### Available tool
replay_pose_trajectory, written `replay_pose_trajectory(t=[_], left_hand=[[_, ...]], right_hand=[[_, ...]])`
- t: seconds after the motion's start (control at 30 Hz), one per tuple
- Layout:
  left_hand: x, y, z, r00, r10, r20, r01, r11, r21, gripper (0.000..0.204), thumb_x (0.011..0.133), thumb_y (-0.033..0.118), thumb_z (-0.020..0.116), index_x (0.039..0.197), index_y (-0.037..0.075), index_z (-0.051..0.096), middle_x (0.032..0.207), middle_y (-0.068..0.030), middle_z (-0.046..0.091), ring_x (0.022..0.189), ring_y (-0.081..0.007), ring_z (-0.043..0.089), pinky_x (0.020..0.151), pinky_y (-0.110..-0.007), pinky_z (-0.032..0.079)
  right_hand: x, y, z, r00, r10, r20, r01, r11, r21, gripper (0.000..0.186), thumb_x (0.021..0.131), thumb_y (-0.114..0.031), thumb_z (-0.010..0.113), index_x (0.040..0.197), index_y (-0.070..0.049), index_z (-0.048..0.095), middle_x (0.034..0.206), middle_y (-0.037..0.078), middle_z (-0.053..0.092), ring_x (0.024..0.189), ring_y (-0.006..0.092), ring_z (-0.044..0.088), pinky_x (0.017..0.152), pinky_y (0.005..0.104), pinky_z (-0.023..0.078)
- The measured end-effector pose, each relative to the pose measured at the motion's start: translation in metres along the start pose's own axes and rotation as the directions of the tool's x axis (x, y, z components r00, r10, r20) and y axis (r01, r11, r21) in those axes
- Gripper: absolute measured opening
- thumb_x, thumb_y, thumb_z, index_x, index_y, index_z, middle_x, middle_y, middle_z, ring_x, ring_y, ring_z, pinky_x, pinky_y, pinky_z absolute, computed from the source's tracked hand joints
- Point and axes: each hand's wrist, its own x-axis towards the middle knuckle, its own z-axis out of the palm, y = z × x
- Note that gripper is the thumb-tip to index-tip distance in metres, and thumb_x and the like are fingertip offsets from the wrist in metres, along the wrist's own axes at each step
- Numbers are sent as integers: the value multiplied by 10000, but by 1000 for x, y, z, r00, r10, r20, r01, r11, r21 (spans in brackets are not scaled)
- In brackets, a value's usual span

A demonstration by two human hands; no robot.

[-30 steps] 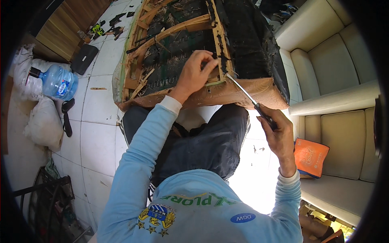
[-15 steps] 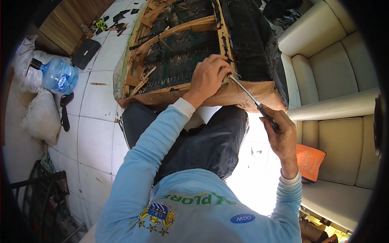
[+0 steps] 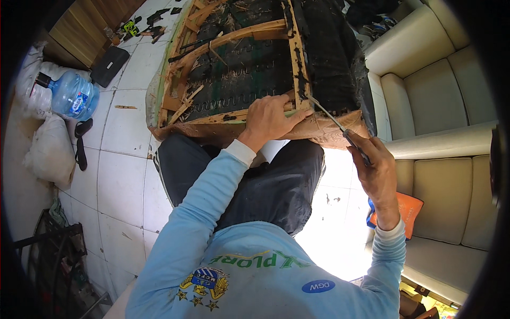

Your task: The person is sitting on the floor and using a screwdriver to pry and remove fabric and foam from the wooden frame of a sofa. They work methodically along the edge of the frame, detaching the upholstery material to expose the internal structure.

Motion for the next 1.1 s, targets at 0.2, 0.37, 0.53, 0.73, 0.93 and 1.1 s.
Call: replay_pose_trajectory(t=[0.2,0.37,0.53,0.73,0.93,1.1], left_hand=[[1,-3,3,999,-10,-44,9,1000,-22,684,886,682,782,1012,11,823,927,-196,802,913,-403,771,838,-503,597],[-11,-10,23,902,196,-385,-91,957,274,685,850,693,808,945,15,819,900,-163,795,864,-374,737,955,-511,530],[-10,-9,26,947,89,-308,-25,978,205,702,808,718,829,902,22,812,898,-159,795,865,-356,734,943,-502,510],[-8,-10,30,943,96,-317,-50,987,150,658,806,676,846,884,23,811,900,-177,793,844,-349,744,887,-478,536],[-9,-12,32,932,134,-338,-69,978,197,634,815,646,848,883,17,803,859,-173,777,821,-353,746,817,-467,547],[-7,-11,35,925,155,-348,-77,971,226,627,829,643,837,855,18,788,823,-174,765,793,-351,743,727,-473,544]], right_hand=[[14,5,-14,993,-92,75,101,987,-122,297,933,-96,820,1226,-145,815,990,96,757,701,265,741,616,399,568],[83,56,-49,887,-253,385,304,950,-76,324,910,-58,829,1221,-147,823,1118,88,791,871,238,786,735,335,601],[146,108,-46,805,-201,558,-97,884,457,324,907,44,820,1218,-49,813,1183,58,802,1078,159,758,939,292,608],[132,160,-8,823,-36,567,-336,774,537,322,895,47,839,1207,-30,815,1095,29,782,961,120,714,824,252,560],[95,132,1,923,-354,153,327,929,174,345,862,24,857,1180,-109,839,878,38,690,781,152,664,701,303,499],[107,138,-4,914,-361,184,295,904,310,335,869,22,852,1178,-106,840,930,40,723,826,161,686,729,303,515]])
